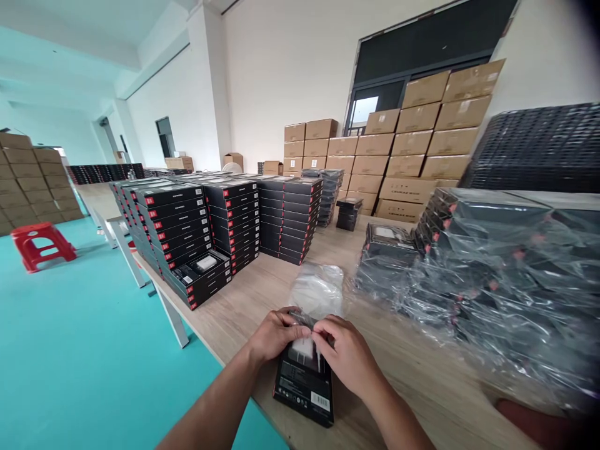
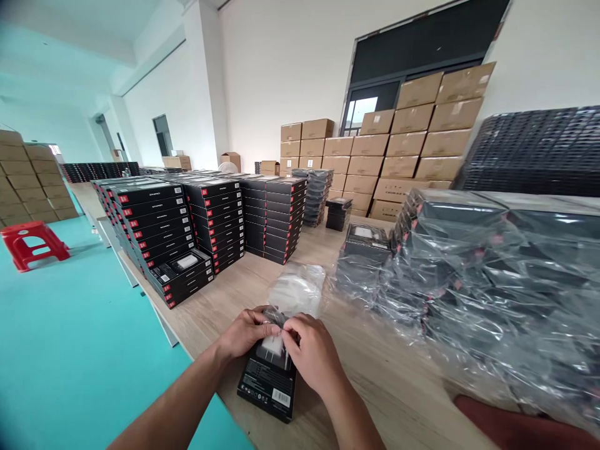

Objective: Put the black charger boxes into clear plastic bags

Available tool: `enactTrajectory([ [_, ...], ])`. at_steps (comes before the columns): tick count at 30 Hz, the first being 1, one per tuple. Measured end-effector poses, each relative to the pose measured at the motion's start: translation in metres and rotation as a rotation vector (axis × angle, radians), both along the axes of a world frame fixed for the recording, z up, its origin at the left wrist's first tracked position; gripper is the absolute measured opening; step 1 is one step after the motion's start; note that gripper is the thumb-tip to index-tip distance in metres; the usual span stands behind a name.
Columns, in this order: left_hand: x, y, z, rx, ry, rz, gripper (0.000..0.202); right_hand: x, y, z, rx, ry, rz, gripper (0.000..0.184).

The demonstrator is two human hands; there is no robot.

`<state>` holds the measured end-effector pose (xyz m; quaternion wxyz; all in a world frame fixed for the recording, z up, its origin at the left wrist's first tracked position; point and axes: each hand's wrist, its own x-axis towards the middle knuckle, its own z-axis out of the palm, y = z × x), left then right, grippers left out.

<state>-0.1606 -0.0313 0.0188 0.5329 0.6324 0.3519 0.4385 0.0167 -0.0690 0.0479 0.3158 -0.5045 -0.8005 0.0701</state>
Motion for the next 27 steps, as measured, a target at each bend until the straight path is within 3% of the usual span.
enactTrajectory([
  [6,0.000,0.000,0.000,-0.017,0.016,0.019,0.032,0.005,0.001,-0.003,0.049,0.189,-0.108,0.014],
  [12,0.000,-0.002,0.003,-0.014,0.017,0.015,0.031,-0.006,-0.004,0.002,-0.073,0.061,0.016,0.016],
  [23,-0.009,-0.008,0.007,-0.034,0.007,-0.044,0.022,0.004,-0.002,-0.001,-0.109,0.303,-0.029,0.020],
  [27,-0.007,-0.006,0.007,-0.014,0.016,-0.062,0.025,0.001,-0.004,0.002,-0.131,0.235,0.053,0.018],
])
